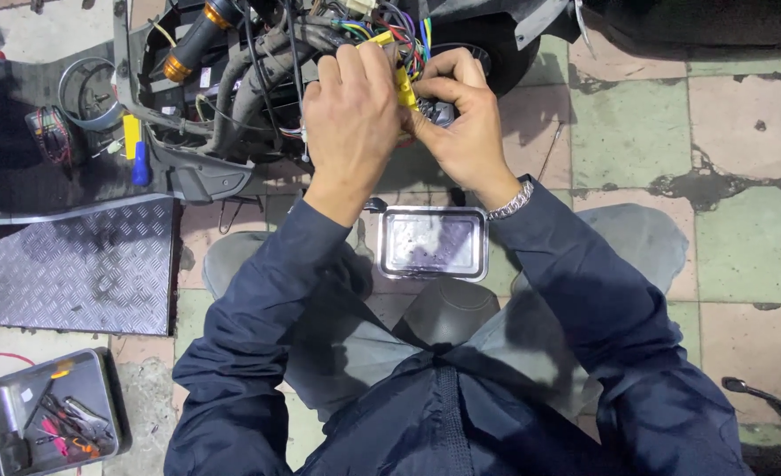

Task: The person uses a screwdriver to loosen screws on a yellow fuse box attached to a scooter's wiring harness. They then remove the fuse box and disconnect several wires from the terminals by hand, placing the components into a metal tray.

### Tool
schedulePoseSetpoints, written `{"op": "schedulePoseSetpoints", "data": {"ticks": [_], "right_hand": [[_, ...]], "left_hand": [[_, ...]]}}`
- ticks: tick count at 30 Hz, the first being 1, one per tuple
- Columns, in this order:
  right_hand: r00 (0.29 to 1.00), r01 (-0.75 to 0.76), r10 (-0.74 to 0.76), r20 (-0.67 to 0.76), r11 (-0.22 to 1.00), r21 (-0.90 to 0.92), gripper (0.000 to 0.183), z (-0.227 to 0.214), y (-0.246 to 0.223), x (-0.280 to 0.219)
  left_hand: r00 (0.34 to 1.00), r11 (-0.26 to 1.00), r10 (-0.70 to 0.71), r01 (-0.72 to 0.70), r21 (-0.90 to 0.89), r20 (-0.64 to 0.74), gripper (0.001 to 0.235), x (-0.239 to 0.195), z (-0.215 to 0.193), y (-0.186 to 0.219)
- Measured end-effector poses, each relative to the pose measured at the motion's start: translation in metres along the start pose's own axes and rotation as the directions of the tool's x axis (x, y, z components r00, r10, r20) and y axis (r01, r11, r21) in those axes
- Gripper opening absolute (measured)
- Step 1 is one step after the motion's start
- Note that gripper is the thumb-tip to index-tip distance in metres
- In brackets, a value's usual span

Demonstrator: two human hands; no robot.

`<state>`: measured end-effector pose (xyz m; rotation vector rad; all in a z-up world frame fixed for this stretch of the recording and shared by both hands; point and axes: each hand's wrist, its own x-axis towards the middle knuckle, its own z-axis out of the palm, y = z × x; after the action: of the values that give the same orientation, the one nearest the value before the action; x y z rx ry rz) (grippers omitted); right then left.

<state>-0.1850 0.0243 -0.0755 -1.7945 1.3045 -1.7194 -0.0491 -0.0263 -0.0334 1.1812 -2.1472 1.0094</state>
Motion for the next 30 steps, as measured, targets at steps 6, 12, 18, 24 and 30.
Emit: {"op": "schedulePoseSetpoints", "data": {"ticks": [6, 12, 18, 24, 30], "right_hand": [[1.0, 0.0, -0.002, -0.025, 0.998, -0.069, 0.018, 0.003, -0.004, 0.002], [0.995, 0.037, -0.041, -0.088, 0.998, -0.043, 0.019, 0.007, 0.013, 0.0], [0.977, 0.083, -0.086, -0.195, 0.996, -0.027, 0.019, 0.019, 0.046, -0.005], [0.989, -0.073, 0.071, -0.127, 0.997, -0.013, 0.029, 0.017, 0.031, -0.008], [0.988, -0.12, 0.117, -0.1, 0.992, -0.026, 0.023, 0.016, 0.023, -0.006]], "left_hand": [[0.999, 0.989, -0.042, 0.043, -0.145, 0.009, 0.027, 0.005, -0.016, -0.003], [0.997, 0.995, 0.08, -0.08, -0.054, -0.006, 0.021, 0.006, -0.013, -0.002], [0.987, 0.987, 0.128, -0.116, 0.114, -0.101, 0.011, 0.008, -0.015, -0.005], [0.987, 0.987, 0.155, -0.157, 0.043, 0.041, 0.02, 0.0, -0.008, -0.01], [0.971, 0.95, 0.222, -0.236, 0.204, 0.088, 0.018, -0.007, 0.007, -0.024]]}}
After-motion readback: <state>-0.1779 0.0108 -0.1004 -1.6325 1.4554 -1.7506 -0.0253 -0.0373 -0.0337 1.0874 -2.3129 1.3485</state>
